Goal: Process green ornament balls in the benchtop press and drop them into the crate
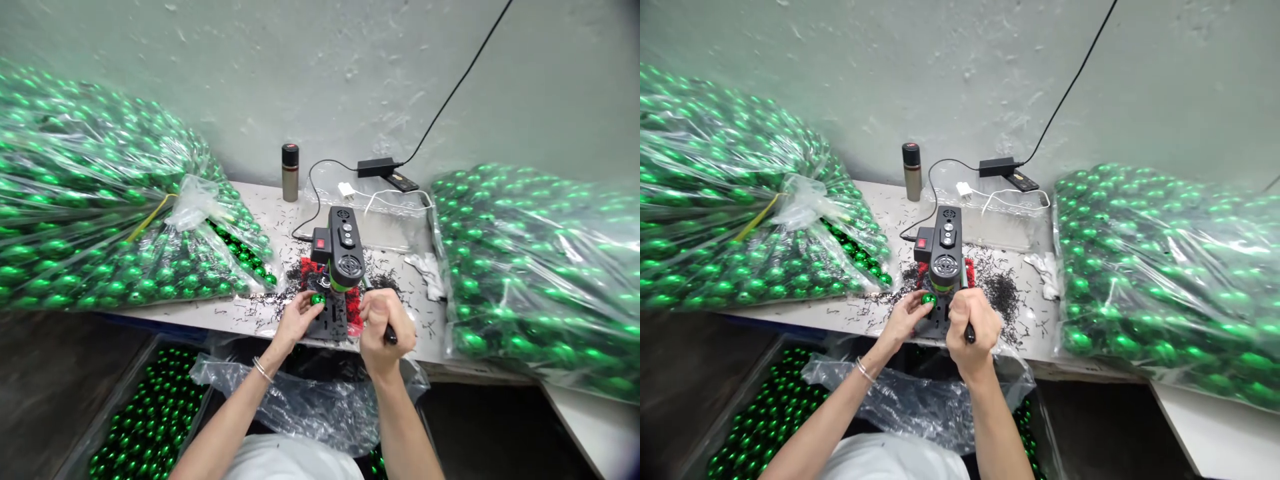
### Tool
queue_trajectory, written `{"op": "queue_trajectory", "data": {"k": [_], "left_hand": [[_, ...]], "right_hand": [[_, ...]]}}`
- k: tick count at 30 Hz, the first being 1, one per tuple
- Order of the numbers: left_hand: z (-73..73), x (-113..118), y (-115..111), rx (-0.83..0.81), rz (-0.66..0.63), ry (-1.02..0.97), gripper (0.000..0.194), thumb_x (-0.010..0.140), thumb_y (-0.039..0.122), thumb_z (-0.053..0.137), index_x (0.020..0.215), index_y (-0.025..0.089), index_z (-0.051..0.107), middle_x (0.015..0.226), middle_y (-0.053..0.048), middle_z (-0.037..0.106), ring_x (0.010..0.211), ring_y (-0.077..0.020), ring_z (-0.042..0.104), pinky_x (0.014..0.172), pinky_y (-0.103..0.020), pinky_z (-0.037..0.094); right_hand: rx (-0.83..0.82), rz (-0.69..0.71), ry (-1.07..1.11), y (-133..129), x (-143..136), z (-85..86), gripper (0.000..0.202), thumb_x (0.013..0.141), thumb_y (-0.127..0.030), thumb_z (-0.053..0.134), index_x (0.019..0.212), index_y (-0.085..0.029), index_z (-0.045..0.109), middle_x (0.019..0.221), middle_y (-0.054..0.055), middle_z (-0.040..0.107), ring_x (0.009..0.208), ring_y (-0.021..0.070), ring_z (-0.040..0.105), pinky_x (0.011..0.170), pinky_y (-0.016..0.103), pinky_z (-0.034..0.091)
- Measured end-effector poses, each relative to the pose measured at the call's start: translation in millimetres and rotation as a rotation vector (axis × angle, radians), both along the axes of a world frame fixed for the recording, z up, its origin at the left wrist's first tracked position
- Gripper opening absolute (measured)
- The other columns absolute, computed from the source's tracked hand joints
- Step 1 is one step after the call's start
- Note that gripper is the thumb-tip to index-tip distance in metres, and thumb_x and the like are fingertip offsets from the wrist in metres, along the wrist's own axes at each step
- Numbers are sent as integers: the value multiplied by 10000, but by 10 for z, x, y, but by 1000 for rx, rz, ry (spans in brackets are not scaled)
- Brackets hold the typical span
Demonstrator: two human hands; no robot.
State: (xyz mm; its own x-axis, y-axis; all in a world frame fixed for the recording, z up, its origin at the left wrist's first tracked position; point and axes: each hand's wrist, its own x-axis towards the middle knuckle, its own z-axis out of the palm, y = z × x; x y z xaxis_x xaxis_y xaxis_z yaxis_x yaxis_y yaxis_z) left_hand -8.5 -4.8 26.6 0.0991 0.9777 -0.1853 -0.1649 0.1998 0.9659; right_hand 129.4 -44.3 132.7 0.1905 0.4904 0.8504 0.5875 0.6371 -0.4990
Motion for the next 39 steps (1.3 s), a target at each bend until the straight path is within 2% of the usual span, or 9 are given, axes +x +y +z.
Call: {"op": "queue_trajectory", "data": {"k": [6, 11, 15, 18, 22, 26, 34, 37, 39], "left_hand": [[-35, 55, -50, 364, -39, 536, 323, 800, 276, 697, 1115, 215, 656, 1048, -79, 707, 977, -239, 650, 912, -391, 503], [-135, 73, -62, 603, -31, 734, 295, 863, 270, 651, 1149, 198, 642, 1029, -88, 698, 966, -244, 630, 883, -401, 498], [-214, 82, -52, 713, 7, 782, 288, 893, 322, 632, 1150, 192, 639, 992, -87, 699, 926, -240, 628, 860, -404, 492], [-231, 87, -54, 751, 26, 784, 287, 901, 321, 626, 1153, 183, 631, 972, -87, 695, 916, -235, 627, 848, -393, 487], [-228, 92, -56, 777, 28, 781, 285, 896, 312, 637, 1146, 176, 624, 954, -87, 692, 907, -234, 626, 830, -383, 482], [-238, 97, -51, 779, 31, 781, 289, 896, 315, 635, 1145, 170, 621, 960, -93, 691, 913, -240, 626, 825, -387, 482], [-268, 100, -64, 753, 36, 775, 281, 903, 319, 622, 1153, 189, 620, 958, -86, 688, 919, -235, 626, 840, -394, 485], [-284, 107, -38, 756, 38, 765, 289, 898, 323, 628, 1152, 185, 624, 957, -86, 689, 916, -235, 628, 845, -400, 491], [-286, 114, -12, 750, 46, 753, 294, 887, 333, 642, 1140, 184, 634, 953, -84, 690, 912, -235, 633, 849, -404, 497]], "right_hand": [[30, -4, -27, 3, -9, -3, 247, 904, -71, 472, 695, -203, 488, 636, -19, 525, 618, 115, 546, 559, 257, 412], [40, 5, -49, -23, -5, -24, 251, 893, -54, 466, 692, -204, 468, 631, -22, 524, 609, 113, 538, 560, 254, 420], [22, 29, -69, -65, 21, -157, 237, 890, -60, 460, 702, -204, 474, 645, -12, 528, 623, 121, 536, 559, 259, 417], [24, 55, -90, -77, 43, -383, 236, 914, -107, 429, 703, -203, 472, 674, 3, 533, 607, 120, 504, 545, 264, 411], [113, 52, -153, -33, 62, -729, 276, 963, -195, 370, 698, -208, 448, 702, 9, 533, 605, 119, 497, 590, 297, 449], [136, 35, -115, 20, 60, -933, 285, 980, -229, 354, 707, -215, 434, 718, -7, 525, 616, 111, 520, 644, 317, 478], [136, 34, -179, 37, 52, -1025, 265, 985, -220, 344, 740, -224, 445, 747, -12, 526, 672, 111, 583, 709, 325, 512], [122, 41, -225, 11, 59, -962, 273, 982, -217, 350, 730, -219, 456, 732, -7, 524, 669, 120, 578, 691, 325, 504], [119, 36, -199, -14, 57, -840, 280, 977, -205, 344, 719, -214, 452, 723, 0, 523, 657, 125, 560, 670, 324, 491]]}}
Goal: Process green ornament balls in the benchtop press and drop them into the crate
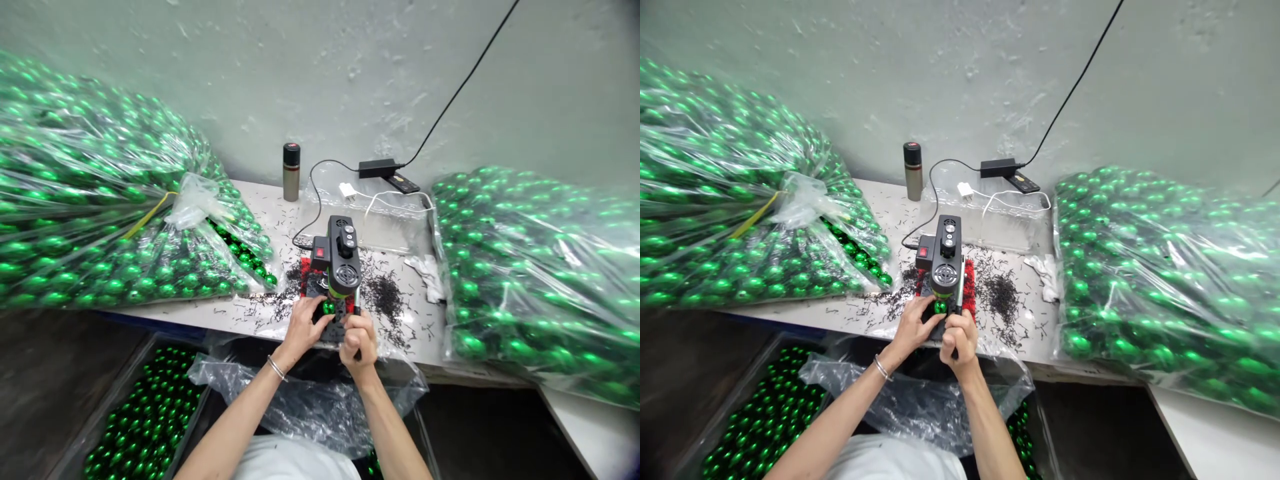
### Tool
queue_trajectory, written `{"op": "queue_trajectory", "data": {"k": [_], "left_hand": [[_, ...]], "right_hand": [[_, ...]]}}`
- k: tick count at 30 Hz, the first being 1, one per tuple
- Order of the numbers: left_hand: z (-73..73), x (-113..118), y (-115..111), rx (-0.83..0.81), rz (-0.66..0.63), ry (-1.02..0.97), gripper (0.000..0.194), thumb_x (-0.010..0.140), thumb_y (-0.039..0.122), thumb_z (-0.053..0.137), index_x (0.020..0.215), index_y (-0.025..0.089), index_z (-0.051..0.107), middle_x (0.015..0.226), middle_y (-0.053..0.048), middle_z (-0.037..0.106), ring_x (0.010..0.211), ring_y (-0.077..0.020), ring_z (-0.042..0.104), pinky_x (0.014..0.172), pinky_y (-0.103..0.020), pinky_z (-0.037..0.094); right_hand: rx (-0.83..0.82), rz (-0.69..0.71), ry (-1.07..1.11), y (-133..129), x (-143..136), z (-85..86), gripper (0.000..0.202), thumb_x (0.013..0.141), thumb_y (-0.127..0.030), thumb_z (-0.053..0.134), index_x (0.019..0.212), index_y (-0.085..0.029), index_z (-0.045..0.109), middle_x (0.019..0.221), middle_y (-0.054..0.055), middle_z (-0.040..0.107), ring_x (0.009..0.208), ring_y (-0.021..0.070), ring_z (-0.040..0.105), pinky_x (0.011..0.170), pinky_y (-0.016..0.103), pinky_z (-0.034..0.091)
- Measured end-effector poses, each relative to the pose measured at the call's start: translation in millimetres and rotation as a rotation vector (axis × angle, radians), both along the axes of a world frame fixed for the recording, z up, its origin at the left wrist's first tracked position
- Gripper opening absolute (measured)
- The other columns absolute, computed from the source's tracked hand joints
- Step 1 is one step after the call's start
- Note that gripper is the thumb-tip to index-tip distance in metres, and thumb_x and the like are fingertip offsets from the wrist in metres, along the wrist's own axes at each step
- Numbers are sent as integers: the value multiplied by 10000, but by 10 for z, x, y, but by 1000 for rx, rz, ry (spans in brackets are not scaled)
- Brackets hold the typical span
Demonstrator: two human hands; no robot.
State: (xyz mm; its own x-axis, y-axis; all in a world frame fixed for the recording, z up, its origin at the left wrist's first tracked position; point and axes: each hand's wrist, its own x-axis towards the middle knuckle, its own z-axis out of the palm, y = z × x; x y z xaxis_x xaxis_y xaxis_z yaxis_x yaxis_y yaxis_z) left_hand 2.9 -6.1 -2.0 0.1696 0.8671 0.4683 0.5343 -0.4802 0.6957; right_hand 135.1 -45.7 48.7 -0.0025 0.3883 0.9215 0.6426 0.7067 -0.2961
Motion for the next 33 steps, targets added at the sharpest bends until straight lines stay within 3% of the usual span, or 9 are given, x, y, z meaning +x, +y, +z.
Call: {"op": "queue_trajectory", "data": {"k": [3, 7, 11, 13, 17, 20, 24, 28, 33], "left_hand": [[27, -9, -29, -15, 24, -30, 294, 873, 354, 661, 1120, 196, 652, 951, -78, 693, 909, -234, 642, 848, -402, 511], [91, -119, -309, 20, 20, -2, 371, 892, 416, 632, 1195, 204, 622, 1033, -99, 698, 970, -250, 639, 874, -416, 508], [144, -340, -514, 135, -20, 132, 599, 860, 545, 619, 1322, 171, 542, 1208, -153, 663, 1131, -296, 591, 967, -455, 460], [196, -480, -393, 181, 81, 170, 515, 938, 489, 520, 1333, 160, 534, 1250, -161, 647, 1171, -293, 571, 980, -454, 444], [376, -793, 205, 128, 342, 287, 293, 974, 259, 457, 1178, 151, 638, 1121, -152, 697, 1061, -286, 610, 927, -437, 444], [480, -977, 570, -26, 253, 499, 185, 917, 197, 532, 985, 169, 702, 924, -130, 720, 881, -282, 642, 806, -387, 467], [471, -1074, 641, -134, 105, 629, 238, 807, 141, 652, 1035, 198, 687, 931, -99, 703, 810, -263, 655, 723, -329, 475], [458, -1091, 506, -171, 145, 377, 363, 787, 128, 640, 1139, 215, 650, 1094, -95, 660, 837, -229, 662, 750, -320, 494], [562, -1008, 338, -479, 55, -348, 452, 811, 377, 651, 1211, 171, 610, 969, -66, 674, 803, -196, 670, 704, -314, 533]], "right_hand": [[-36, -21, 91, -34, -12, 308, 259, 944, -143, 399, 699, -207, 452, 697, -4, 526, 618, 115, 515, 609, 286, 438], [-171, -43, 181, -40, -35, 702, 267, 913, -97, 451, 669, -204, 461, 677, -9, 530, 608, 113, 512, 560, 265, 381], [-140, -39, 239, -22, -89, 751, 285, 905, -83, 458, 645, -199, 449, 652, -20, 506, 588, 105, 492, 553, 261, 372], [-119, -34, 259, -22, -115, 679, 295, 900, -72, 459, 634, -198, 438, 644, -21, 499, 596, 106, 497, 557, 261, 378], [-118, -20, 249, -38, -126, 557, 294, 902, -73, 452, 639, -202, 440, 644, -17, 501, 598, 113, 495, 548, 268, 377], [-126, -10, 235, -44, -113, 530, 292, 904, -73, 443, 645, -207, 436, 645, -15, 497, 601, 118, 491, 550, 275, 379], [-109, -10, 244, -40, -111, 519, 294, 901, -70, 445, 642, -209, 436, 643, -15, 492, 594, 119, 487, 549, 280, 382], [-97, -4, 243, -35, -108, 499, 292, 891, -50, 448, 644, -205, 433, 649, -16, 495, 599, 115, 490, 553, 274, 382], [-89, -2, 220, -29, -99, 493, 292, 886, -45, 445, 645, -208, 420, 650, -14, 502, 603, 117, 490, 553, 274, 376]]}}
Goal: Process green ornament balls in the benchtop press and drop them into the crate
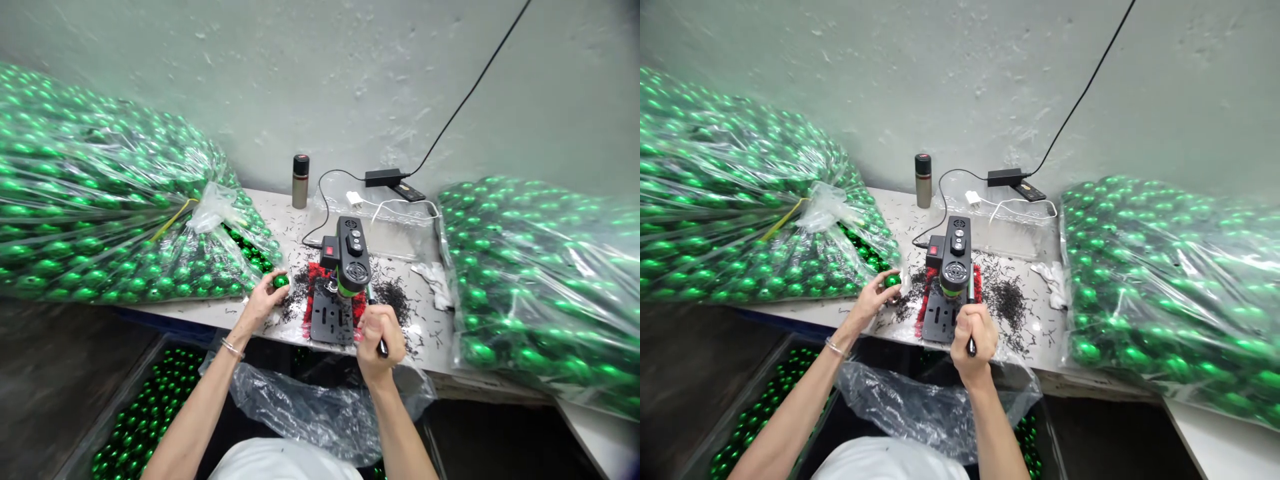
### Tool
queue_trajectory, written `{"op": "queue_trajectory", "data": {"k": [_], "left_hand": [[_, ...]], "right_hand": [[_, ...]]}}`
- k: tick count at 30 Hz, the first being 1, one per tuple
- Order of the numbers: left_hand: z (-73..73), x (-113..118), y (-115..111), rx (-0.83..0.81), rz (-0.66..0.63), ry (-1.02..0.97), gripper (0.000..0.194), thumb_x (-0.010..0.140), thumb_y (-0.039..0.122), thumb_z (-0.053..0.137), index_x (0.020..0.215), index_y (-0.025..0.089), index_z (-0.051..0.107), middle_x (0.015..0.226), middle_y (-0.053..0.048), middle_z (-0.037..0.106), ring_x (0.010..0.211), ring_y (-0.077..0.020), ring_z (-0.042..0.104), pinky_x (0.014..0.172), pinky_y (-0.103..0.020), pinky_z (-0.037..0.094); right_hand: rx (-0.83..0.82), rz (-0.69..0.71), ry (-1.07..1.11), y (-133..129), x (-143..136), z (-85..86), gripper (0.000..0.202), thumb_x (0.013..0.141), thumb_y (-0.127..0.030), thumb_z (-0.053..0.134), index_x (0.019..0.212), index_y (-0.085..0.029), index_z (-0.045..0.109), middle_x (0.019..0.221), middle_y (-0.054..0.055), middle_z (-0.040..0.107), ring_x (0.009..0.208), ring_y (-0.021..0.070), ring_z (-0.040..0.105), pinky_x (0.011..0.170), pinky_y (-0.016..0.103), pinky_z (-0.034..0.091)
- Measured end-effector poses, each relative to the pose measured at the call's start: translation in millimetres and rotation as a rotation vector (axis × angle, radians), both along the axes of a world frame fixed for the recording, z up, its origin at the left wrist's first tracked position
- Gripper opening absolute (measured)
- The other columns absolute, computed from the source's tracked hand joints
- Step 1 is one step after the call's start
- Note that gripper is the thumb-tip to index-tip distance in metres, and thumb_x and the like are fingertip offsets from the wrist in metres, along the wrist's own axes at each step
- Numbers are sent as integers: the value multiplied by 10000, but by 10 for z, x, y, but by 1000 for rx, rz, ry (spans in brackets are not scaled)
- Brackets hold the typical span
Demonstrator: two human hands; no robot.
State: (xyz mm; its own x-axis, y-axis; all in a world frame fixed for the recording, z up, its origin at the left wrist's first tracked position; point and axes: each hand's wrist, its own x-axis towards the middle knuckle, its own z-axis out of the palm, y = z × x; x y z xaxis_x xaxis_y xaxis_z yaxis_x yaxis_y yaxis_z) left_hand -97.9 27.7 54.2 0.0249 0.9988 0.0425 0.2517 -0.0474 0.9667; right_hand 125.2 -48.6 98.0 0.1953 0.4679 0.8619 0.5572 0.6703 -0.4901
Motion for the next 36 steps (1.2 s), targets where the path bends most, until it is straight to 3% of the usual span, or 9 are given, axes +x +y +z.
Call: {"op": "queue_trajectory", "data": {"k": [3, 6, 9, 13, 17, 20, 29, 36], "left_hand": [[-15, 189, -121, -229, -69, -410, 525, 775, 418, 694, 1215, 147, 597, 863, -56, 688, 765, -188, 696, 691, -305, 548], [-104, 421, -223, -334, -80, -549, 510, 735, 402, 748, 1153, 154, 594, 884, -72, 711, 739, -170, 701, 666, -278, 542], [-191, 597, -269, -313, -104, -447, 450, 740, 402, 748, 1090, 157, 603, 850, -55, 706, 722, -157, 689, 619, -248, 522], [-246, 723, -250, -182, -221, -153, 395, 810, 406, 662, 1121, 165, 645, 820, -35, 702, 703, -163, 663, 603, -265, 526], [-269, 808, -232, 86, -202, 184, 361, 819, 342, 668, 1145, 188, 670, 980, -72, 733, 821, -206, 673, 767, -343, 549], [-275, 863, -253, 238, -198, 330, 344, 844, 304, 659, 1170, 193, 657, 1098, -103, 716, 954, -248, 675, 865, -392, 536], [-395, 907, -359, 465, -206, 381, 344, 901, 304, 617, 1227, 193, 611, 1133, -125, 704, 1025, -264, 655, 911, -433, 506], [-468, 899, -379, 429, -126, 375, 335, 889, 345, 640, 1202, 227, 649, 1015, -83, 722, 935, -241, 634, 889, -412, 461]], "right_hand": [[-5, -5, 1, -5, -3, 24, 296, 886, -42, 444, 643, -207, 414, 652, -16, 497, 600, 112, 486, 554, 269, 379], [-22, -8, -16, -20, -3, 62, 288, 891, -51, 442, 650, -207, 428, 669, -11, 502, 596, 110, 484, 547, 267, 381], [-49, -13, -38, -34, 2, 90, 271, 897, -59, 439, 671, -208, 447, 677, -9, 509, 602, 114, 489, 549, 266, 386], [-35, -16, -41, -34, 4, 89, 268, 898, -64, 441, 675, -210, 454, 673, -10, 514, 605, 117, 495, 556, 264, 394], [-24, -25, -39, -28, 1, 70, 278, 900, -72, 440, 661, -213, 455, 648, -13, 506, 601, 123, 498, 559, 269, 400], [-18, -25, -51, -29, 5, 55, 263, 896, -66, 442, 677, -211, 466, 651, -15, 508, 608, 121, 504, 562, 263, 408], [-13, -30, -44, -36, 2, 28, 252, 896, -78, 445, 685, -209, 484, 658, -5, 525, 607, 125, 515, 551, 266, 420], [-10, -32, -33, -31, 6, -63, 246, 899, -84, 455, 688, -210, 475, 673, -7, 523, 614, 121, 516, 560, 271, 424]]}}
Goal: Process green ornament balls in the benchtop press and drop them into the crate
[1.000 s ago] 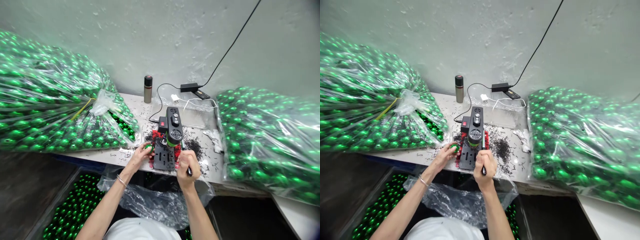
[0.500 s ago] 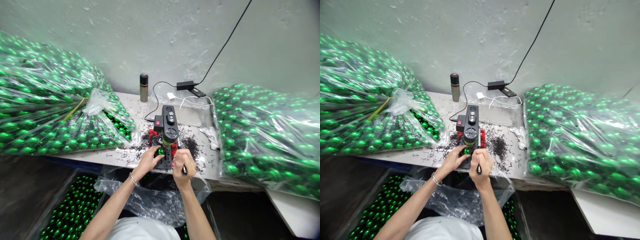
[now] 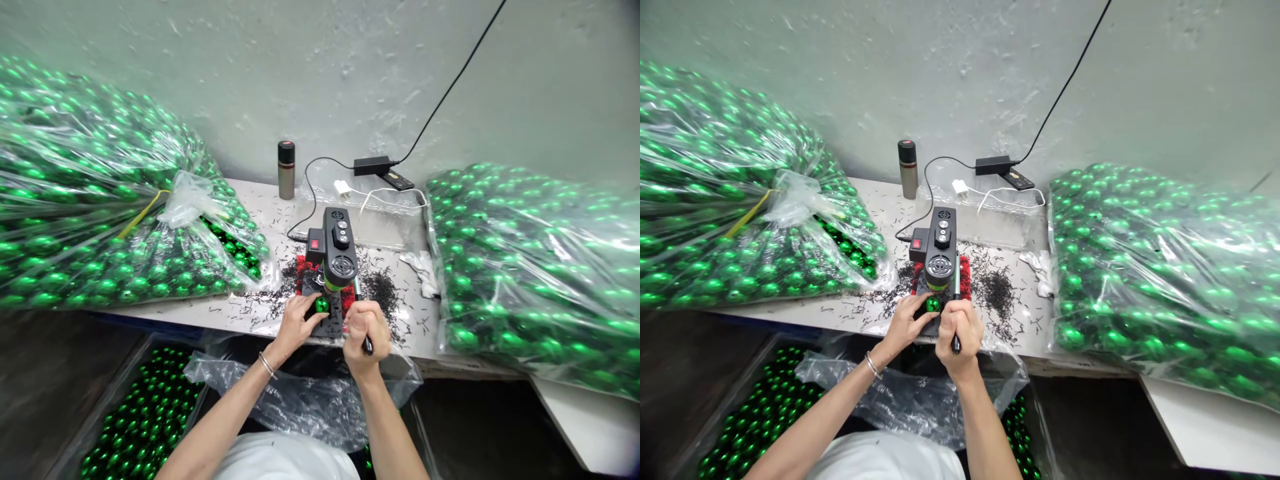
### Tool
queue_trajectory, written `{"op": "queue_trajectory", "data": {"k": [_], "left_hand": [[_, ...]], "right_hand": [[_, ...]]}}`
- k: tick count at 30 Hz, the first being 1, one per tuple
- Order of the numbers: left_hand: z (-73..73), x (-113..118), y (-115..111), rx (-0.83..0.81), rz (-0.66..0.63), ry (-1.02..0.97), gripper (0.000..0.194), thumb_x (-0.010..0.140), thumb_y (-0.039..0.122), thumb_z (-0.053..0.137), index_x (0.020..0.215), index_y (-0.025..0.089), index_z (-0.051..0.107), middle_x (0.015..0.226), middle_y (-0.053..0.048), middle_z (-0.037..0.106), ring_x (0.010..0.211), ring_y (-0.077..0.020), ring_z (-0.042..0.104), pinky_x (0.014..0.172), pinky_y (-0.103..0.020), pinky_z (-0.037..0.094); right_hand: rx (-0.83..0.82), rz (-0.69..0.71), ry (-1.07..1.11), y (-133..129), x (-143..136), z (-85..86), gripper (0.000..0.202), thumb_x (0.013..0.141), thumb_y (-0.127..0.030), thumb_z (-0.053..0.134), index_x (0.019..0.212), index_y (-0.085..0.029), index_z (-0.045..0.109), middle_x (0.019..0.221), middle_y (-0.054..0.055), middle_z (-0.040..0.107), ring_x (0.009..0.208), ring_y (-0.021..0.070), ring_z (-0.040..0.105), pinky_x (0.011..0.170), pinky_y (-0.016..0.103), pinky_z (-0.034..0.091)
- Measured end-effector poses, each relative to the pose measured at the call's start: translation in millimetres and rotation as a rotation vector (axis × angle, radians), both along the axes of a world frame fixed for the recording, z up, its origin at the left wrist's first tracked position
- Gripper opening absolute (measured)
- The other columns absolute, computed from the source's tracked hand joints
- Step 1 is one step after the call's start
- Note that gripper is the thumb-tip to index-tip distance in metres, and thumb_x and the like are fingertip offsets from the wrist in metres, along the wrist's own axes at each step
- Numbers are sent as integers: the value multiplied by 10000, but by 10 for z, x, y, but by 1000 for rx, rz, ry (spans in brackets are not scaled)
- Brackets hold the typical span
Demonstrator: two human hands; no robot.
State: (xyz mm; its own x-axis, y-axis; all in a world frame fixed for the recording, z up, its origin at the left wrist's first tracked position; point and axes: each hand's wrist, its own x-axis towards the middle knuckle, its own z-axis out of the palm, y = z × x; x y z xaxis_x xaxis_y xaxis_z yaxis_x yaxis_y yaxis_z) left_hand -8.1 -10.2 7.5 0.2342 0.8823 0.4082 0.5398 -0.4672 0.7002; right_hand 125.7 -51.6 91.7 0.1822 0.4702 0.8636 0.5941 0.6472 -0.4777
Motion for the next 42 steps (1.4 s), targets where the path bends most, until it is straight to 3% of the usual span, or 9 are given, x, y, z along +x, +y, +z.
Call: {"op": "queue_trajectory", "data": {"k": [4, 9, 18, 26, 42], "left_hand": [[-17, 11, 55, -46, 15, -24, 322, 886, 364, 645, 1183, 241, 664, 952, -57, 708, 926, -229, 623, 917, -415, 443], [-48, -15, 57, -31, -58, -35, 346, 854, 375, 684, 1165, 224, 671, 1011, -75, 682, 996, -240, 609, 977, -443, 416], [-19, 42, 13, -9, 32, -17, 313, 897, 330, 627, 1186, 208, 637, 1013, -94, 676, 997, -258, 577, 918, -433, 466], [-41, 6, 44, 46, -42, -24, 330, 882, 328, 653, 1182, 192, 643, 1053, -102, 696, 1000, -251, 591, 914, -424, 483], [-67, 36, 62, 52, -34, -64, 333, 866, 309, 676, 1170, 173, 655, 1030, -110, 705, 983, -255, 590, 913, -435, 486]], "right_hand": [[1, 1, 16, 7, 1, -39, 241, 905, -96, 459, 691, -208, 473, 680, -7, 518, 608, 117, 507, 554, 272, 413], [8, 18, 19, 11, 8, -49, 233, 906, -103, 466, 696, -204, 472, 686, -7, 516, 615, 115, 502, 561, 272, 408], [19, 19, -5, 4, 0, -7, 241, 917, -108, 446, 696, -203, 463, 679, -6, 510, 617, 116, 485, 562, 273, 397], [4, 22, 0, -13, -2, -16, 231, 925, -112, 445, 712, -202, 465, 694, -8, 511, 617, 110, 488, 573, 271, 405], [66, 9, -25, 65, 24, -624, 292, 992, -244, 326, 719, -220, 426, 745, -10, 517, 648, 113, 553, 772, 368, 518]]}}
